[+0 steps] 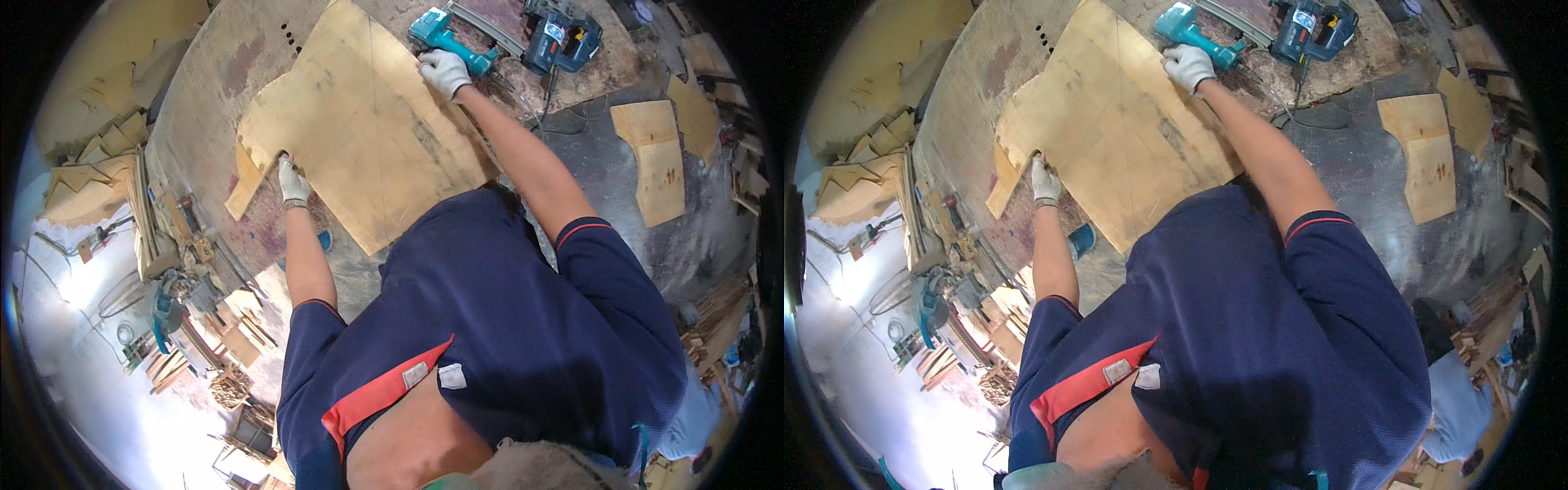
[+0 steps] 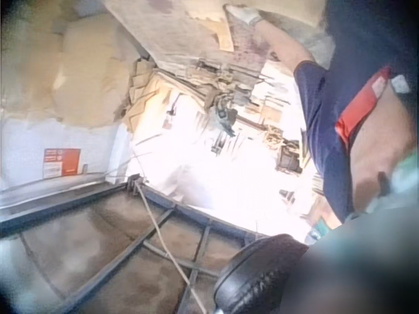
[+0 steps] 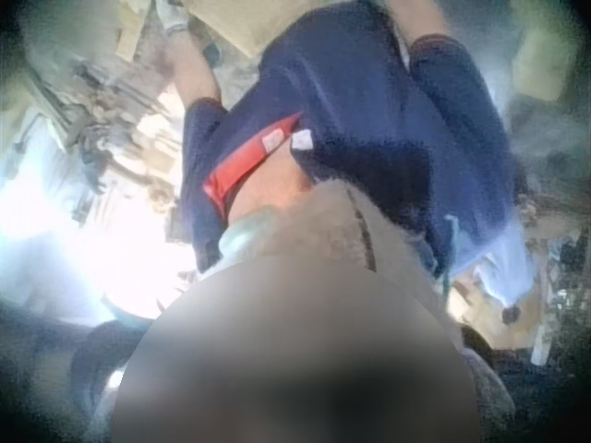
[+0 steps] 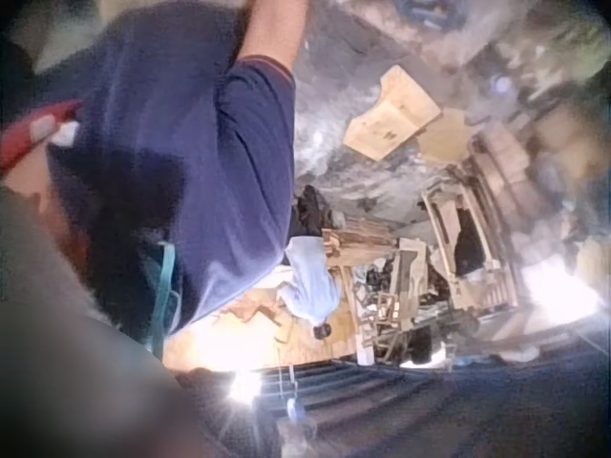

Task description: The person uses a jigsaw to cut a curved shape from a plywood sheet, then flips and repositions the piece. They use a hammer to tap the wood, then move to a table saw and guide the plywood through the blade to trim an edge.

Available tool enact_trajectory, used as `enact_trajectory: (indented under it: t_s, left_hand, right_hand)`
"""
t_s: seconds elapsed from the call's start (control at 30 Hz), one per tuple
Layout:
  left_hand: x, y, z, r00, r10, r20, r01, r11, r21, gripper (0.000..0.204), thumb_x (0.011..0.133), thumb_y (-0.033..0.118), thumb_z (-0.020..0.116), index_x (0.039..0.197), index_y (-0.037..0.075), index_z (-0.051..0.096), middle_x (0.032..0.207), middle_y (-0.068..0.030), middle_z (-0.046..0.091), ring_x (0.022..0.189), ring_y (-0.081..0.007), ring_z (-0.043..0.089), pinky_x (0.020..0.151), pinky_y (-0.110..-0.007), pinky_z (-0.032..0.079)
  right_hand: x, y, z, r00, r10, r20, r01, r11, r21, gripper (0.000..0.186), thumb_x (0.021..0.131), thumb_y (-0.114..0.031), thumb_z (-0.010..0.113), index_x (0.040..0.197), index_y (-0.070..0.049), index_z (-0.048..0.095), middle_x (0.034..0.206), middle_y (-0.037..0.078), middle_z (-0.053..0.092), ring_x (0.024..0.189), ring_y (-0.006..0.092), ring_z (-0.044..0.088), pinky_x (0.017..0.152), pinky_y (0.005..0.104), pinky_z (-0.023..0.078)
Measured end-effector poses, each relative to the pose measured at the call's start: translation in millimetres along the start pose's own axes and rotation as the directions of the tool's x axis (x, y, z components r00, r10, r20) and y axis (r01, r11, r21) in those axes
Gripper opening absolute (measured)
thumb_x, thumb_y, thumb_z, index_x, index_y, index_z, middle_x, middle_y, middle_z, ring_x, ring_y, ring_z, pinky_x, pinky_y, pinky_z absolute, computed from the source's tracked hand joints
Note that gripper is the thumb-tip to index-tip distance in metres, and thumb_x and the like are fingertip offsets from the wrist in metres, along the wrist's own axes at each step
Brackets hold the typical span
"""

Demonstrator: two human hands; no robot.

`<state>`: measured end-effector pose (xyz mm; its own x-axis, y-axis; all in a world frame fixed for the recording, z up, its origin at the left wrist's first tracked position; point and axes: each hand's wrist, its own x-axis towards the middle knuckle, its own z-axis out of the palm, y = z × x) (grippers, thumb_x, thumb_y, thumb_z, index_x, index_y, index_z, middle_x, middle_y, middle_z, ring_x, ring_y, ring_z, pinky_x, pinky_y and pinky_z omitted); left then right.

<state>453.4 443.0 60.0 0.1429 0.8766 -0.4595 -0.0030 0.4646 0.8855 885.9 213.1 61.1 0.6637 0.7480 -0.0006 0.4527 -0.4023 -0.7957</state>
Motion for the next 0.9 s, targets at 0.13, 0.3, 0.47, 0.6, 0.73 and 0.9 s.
enact_trajectory:
  t_s: [0.13,0.3,0.47,0.6,0.73,0.9]
  left_hand:
    - [-81,1,-7,0.831,0.541,0.131,-0.288,0.217,0.933,0.056,0.093,0.024,0.059,0.146,0.006,0.050,0.134,-0.0146,0.060,0.118,-0.0315,0.060,0.099,-0.044,0.048]
    - [-245,-19,-41,0.943,-0.014,0.333,-0.333,0.022,0.943,0.076,0.080,0.031,0.072,0.147,0.006,0.046,0.135,-0.0230,0.058,0.126,-0.0419,0.054,0.104,-0.054,0.042]
    - [-318,-72,-59,0.873,0.036,0.487,-0.487,0.009,0.873,0.068,0.081,0.025,0.075,0.143,0.010,0.051,0.122,-0.0169,0.061,0.117,-0.0369,0.057,0.102,-0.052,0.043]
    - [-312,-112,-71,0.874,0.144,0.463,-0.457,-0.075,0.886,0.059,0.084,0.023,0.073,0.140,0.014,0.056,0.117,-0.0149,0.061,0.114,-0.0354,0.057,0.100,-0.052,0.044]
    - [-302,-119,-80,0.827,0.200,0.525,-0.508,-0.132,0.851,0.057,0.085,0.024,0.073,0.139,0.015,0.057,0.111,-0.0143,0.062,0.107,-0.0357,0.059,0.098,-0.049,0.046]
    - [-312,-99,-57,0.955,0.119,0.272,-0.285,0.114,0.952,0.064,0.082,0.034,0.079,0.137,0.012,0.055,0.115,-0.0202,0.065,0.107,-0.0398,0.063,0.096,-0.050,0.048]
  right_hand:
    - [-47,18,-65,0.953,-0.288,0.092,0.278,0.954,0.109,0.039,0.089,-0.034,0.065,0.111,-0.002,0.072,0.109,0.025,0.070,0.104,0.0411,0.067,0.091,0.0432,0.054]
    - [-175,33,-135,0.854,-0.087,0.514,0.252,0.932,-0.260,0.026,0.082,-0.026,0.065,0.095,-0.004,0.071,0.089,0.022,0.069,0.088,0.0428,0.066,0.080,0.0516,0.053]
    - [-222,41,-129,0.826,-0.151,0.544,0.361,0.882,-0.304,0.020,0.081,-0.021,0.069,0.098,-0.012,0.075,0.091,0.014,0.069,0.090,0.0386,0.067,0.078,0.0491,0.055]
    - [-211,55,-120,0.786,-0.167,0.595,0.436,0.833,-0.341,0.019,0.081,-0.022,0.069,0.097,-0.012,0.075,0.090,0.014,0.070,0.087,0.0380,0.068,0.076,0.0490,0.054]
    - [-202,55,-125,0.724,-0.075,0.685,0.397,0.858,-0.326,0.018,0.082,-0.023,0.068,0.094,-0.012,0.075,0.089,0.015,0.071,0.087,0.0379,0.068,0.075,0.0486,0.054]
    - [-150,11,-140,0.573,0.025,0.819,0.507,0.775,-0.378,0.025,0.079,-0.029,0.073,0.093,-0.009,0.076,0.087,0.019,0.072,0.088,0.0378,0.070,0.077,0.0467,0.055]
